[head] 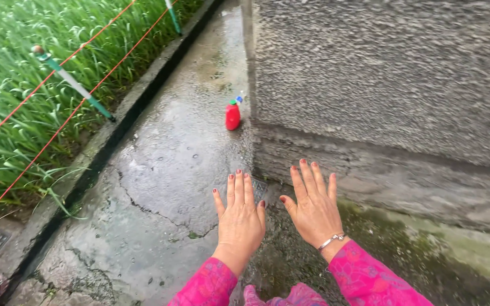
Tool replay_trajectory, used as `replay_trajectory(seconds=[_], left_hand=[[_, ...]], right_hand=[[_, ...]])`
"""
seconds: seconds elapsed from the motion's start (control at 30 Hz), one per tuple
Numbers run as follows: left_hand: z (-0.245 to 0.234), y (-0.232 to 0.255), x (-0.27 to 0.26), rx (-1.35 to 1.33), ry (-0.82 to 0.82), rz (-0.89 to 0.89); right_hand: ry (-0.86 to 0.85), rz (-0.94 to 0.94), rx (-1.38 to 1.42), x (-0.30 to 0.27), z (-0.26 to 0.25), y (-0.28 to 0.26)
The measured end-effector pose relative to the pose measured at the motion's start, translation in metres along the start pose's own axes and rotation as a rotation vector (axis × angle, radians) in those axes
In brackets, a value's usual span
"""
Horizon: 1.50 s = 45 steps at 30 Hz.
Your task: Rearranging potted plants by picking them up and moving them to new positions along a ledge.
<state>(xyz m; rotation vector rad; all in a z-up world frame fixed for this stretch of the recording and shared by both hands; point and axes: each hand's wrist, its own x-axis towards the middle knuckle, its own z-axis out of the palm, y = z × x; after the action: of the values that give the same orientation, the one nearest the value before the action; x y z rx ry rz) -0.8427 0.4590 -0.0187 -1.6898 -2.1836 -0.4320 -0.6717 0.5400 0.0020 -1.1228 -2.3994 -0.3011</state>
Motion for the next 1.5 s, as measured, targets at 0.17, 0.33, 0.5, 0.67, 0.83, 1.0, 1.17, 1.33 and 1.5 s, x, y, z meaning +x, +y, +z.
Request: replay_trajectory(seconds=[0.17, 0.33, 0.5, 0.67, 0.83, 1.0, 1.17, 1.33, 1.5], left_hand=[[0.011, -0.035, 0.025, 0.02, 0.0, -0.051], [0.041, -0.068, 0.071, 0.049, 0.022, -0.099], [0.059, -0.1, 0.134, 0.049, 0.025, -0.124], [0.095, -0.132, 0.193, 0.127, 0.03, -0.161], [0.123, -0.154, 0.239, 0.117, 0.005, -0.197], [0.147, -0.178, 0.296, 0.07, 0.027, -0.174], [0.189, -0.207, 0.357, 0.021, 0.036, -0.101], [0.223, -0.25, 0.436, -0.039, 0.049, 0.07], [0.262, -0.283, 0.5, -0.066, 0.011, 0.178]], right_hand=[[-0.013, -0.068, 0.041, 0.044, 0.029, -0.019], [0.001, -0.135, 0.055, 0.103, 0.068, -0.025], [0.021, -0.175, 0.084, 0.178, 0.111, -0.03], [0.03, -0.221, 0.109, 0.249, 0.155, -0.035], [0.014, -0.232, 0.11, 0.301, 0.185, -0.04], [0.014, -0.21, 0.107, 0.352, 0.217, -0.04], [0.026, -0.134, 0.083, 0.4, 0.263, -0.037], [0.03, 0.007, 0.045, 0.466, 0.3, -0.037], [0.052, 0.158, -0.059, 0.509, 0.338, -0.033]])
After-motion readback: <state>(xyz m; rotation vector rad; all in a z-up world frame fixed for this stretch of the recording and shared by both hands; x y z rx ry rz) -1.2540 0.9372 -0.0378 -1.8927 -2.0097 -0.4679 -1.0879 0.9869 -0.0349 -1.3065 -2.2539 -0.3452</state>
